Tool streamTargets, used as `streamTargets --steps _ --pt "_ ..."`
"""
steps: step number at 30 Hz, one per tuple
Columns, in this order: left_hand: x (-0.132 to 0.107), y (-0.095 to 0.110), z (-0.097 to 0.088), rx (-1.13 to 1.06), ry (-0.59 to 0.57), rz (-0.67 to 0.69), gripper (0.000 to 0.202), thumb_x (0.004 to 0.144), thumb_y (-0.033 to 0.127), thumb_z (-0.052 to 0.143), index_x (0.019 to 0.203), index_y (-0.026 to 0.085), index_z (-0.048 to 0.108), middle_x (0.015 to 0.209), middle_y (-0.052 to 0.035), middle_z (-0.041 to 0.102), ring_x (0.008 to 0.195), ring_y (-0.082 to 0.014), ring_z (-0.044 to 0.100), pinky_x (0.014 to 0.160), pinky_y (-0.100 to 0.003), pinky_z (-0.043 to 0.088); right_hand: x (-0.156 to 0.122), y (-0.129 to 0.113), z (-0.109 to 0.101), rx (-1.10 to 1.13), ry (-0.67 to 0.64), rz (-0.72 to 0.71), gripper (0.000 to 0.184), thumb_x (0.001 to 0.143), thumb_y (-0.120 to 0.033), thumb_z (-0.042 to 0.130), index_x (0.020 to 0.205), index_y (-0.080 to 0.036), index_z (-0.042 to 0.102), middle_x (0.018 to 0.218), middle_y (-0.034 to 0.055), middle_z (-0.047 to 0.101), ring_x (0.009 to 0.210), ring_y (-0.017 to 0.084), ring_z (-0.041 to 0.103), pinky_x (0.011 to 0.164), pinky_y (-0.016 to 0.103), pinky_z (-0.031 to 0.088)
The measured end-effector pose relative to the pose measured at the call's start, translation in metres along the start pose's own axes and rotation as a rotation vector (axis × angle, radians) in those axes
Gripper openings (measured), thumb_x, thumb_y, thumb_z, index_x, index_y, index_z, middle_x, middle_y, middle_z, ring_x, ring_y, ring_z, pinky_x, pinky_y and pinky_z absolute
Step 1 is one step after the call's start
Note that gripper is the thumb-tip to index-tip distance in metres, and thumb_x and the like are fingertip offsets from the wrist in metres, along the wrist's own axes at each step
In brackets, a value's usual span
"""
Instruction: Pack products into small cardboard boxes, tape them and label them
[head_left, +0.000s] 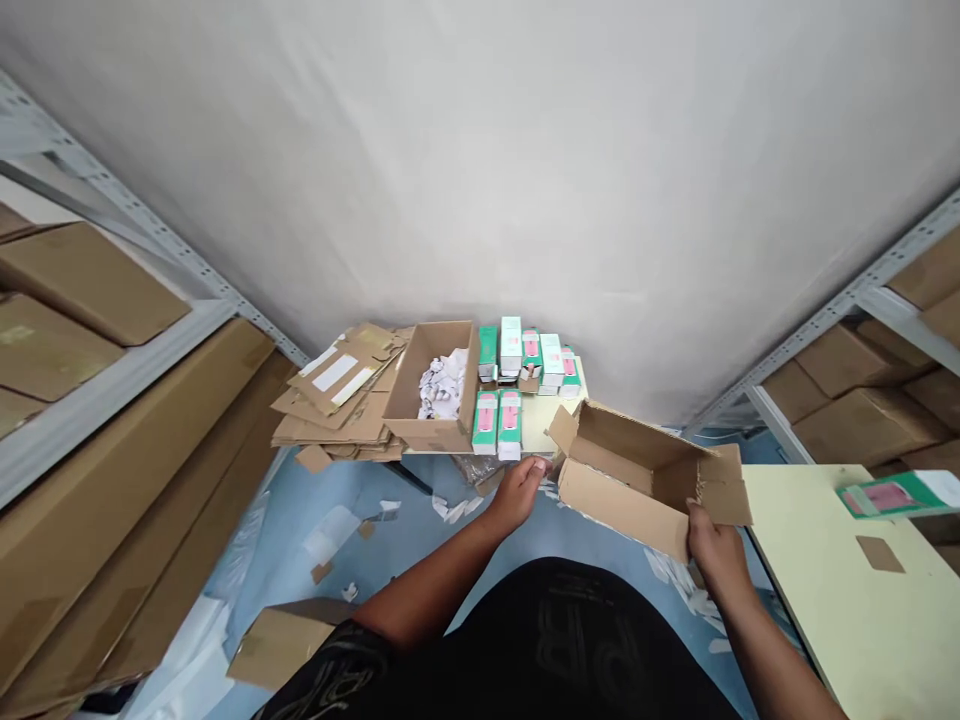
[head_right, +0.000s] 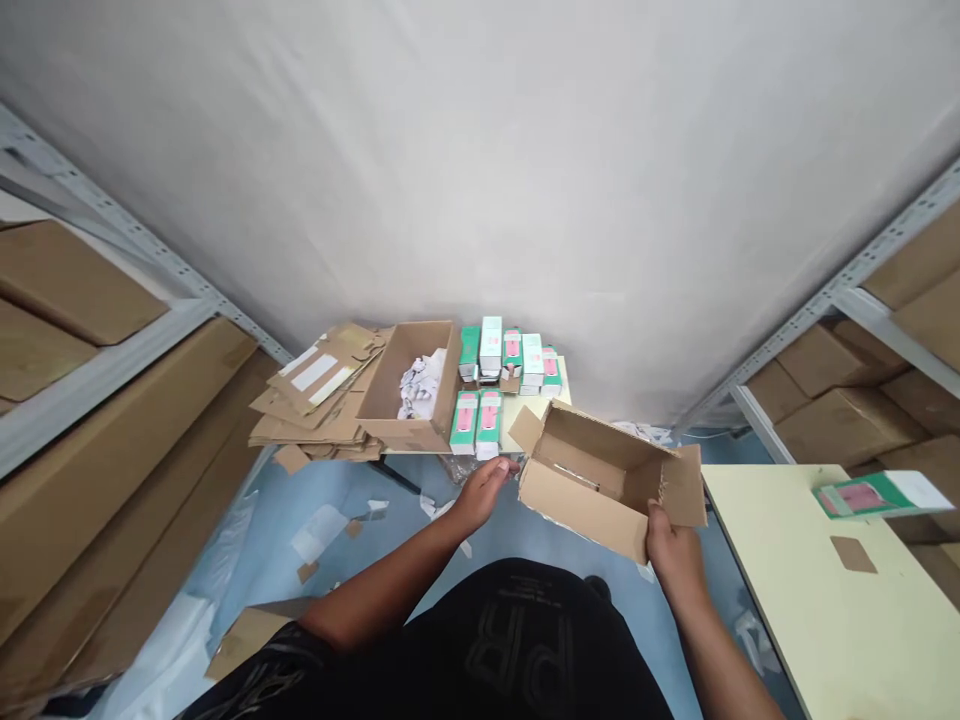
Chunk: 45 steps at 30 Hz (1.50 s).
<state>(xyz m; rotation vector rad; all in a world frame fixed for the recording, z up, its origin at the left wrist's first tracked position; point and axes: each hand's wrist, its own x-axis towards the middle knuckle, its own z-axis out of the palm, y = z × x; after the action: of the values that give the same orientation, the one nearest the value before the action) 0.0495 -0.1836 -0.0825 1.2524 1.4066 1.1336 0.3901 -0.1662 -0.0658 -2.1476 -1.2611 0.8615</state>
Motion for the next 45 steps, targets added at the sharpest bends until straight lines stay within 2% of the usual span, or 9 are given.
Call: streamTargets --steps 6,15,21,27,33,37,40,42,45 --pt "-0.002 -0.002 -0.052 -0.025 0.129 0.008 0.052 0.100 0.061 0.043 0.097 0.018 0.071 0.097 -0.0084 0.074 0.095 -0.0239 0.067 0.088 -0.035 0.051 0.001 -0.041 0.030 -0.025 -0.129 -0.092 0.070 0.081 -0.063 0.047 0.106 -0.007 0.078 0.110 0.0251 0.076 0.121 0.041 0.064 0.095 0.042 0.050" --pt "0.024 0.023 -0.113 0.213 0.457 0.052 0.051 0.102 0.056 0.039 0.082 0.018 0.068 0.082 -0.0041 0.068 0.080 -0.0194 0.060 0.076 -0.029 0.046 0.061 -0.085 0.093 -0.109 -0.353 -0.315 0.068 0.083 -0.065 0.046 0.108 -0.010 0.077 0.117 0.0237 0.074 0.125 0.039 0.063 0.098 0.040 0.049" --pt "0.049 0.042 -0.175 0.355 0.644 -0.008 0.046 0.102 0.051 0.041 0.086 0.018 0.069 0.084 -0.0031 0.070 0.080 -0.0184 0.062 0.076 -0.028 0.047 0.074 -0.114 0.131 -0.191 -0.582 -0.327 0.066 0.082 -0.066 0.045 0.098 -0.010 0.077 0.111 0.0245 0.076 0.121 0.041 0.064 0.096 0.041 0.049" --pt "0.091 0.030 -0.249 0.703 0.315 -0.263 0.030 0.093 0.044 0.057 0.102 0.020 0.072 0.099 -0.0047 0.076 0.089 -0.0205 0.067 0.076 -0.027 0.047 0.065 -0.128 0.154 -0.157 -0.609 -0.322 0.065 0.081 -0.066 0.046 0.100 -0.012 0.077 0.115 0.0216 0.076 0.122 0.040 0.064 0.096 0.040 0.049" --pt "0.168 -0.011 -0.304 1.039 -0.136 -0.468 0.062 0.087 0.052 0.067 0.140 0.021 0.057 0.140 -0.0143 0.064 0.123 -0.0290 0.062 0.098 -0.034 0.050 0.028 -0.127 0.186 -0.124 -0.555 -0.211 0.062 0.079 -0.064 0.054 0.103 -0.011 0.077 0.117 0.0209 0.076 0.127 0.039 0.062 0.100 0.038 0.049" --pt "0.215 -0.056 -0.311 1.035 -0.369 -0.511 0.103 0.054 0.040 0.095 0.147 0.027 0.053 0.149 -0.0187 0.056 0.128 -0.0402 0.059 0.101 -0.045 0.053 -0.005 -0.120 0.200 -0.086 -0.398 -0.127 0.063 0.078 -0.066 0.053 0.104 -0.013 0.074 0.122 0.0204 0.074 0.128 0.038 0.061 0.106 0.041 0.047" --pt "0.235 -0.085 -0.308 1.132 -0.447 -0.579 0.120 0.047 0.025 0.097 0.155 0.027 0.044 0.161 -0.0235 0.037 0.137 -0.0471 0.050 0.102 -0.053 0.052 -0.034 -0.118 0.198 -0.099 -0.287 -0.052 0.064 0.078 -0.069 0.051 0.105 -0.014 0.072 0.121 0.0199 0.074 0.126 0.039 0.062 0.105 0.044 0.048" --pt "0.242 -0.097 -0.307 1.194 -0.463 -0.581 0.115 0.051 0.018 0.093 0.155 0.025 0.045 0.160 -0.0250 0.039 0.136 -0.0459 0.053 0.100 -0.052 0.053 -0.056 -0.121 0.194 -0.102 -0.222 -0.017 0.066 0.076 -0.070 0.051 0.106 -0.015 0.071 0.122 0.0200 0.074 0.124 0.039 0.063 0.105 0.045 0.048" --pt "0.252 -0.103 -0.304 1.236 -0.507 -0.500 0.083 0.061 0.011 0.085 0.140 0.018 0.062 0.143 -0.0250 0.059 0.126 -0.0403 0.062 0.098 -0.048 0.055 -0.083 -0.130 0.189 -0.087 -0.170 0.041 0.066 0.073 -0.069 0.054 0.106 -0.014 0.072 0.123 0.0204 0.073 0.123 0.040 0.063 0.107 0.045 0.047"
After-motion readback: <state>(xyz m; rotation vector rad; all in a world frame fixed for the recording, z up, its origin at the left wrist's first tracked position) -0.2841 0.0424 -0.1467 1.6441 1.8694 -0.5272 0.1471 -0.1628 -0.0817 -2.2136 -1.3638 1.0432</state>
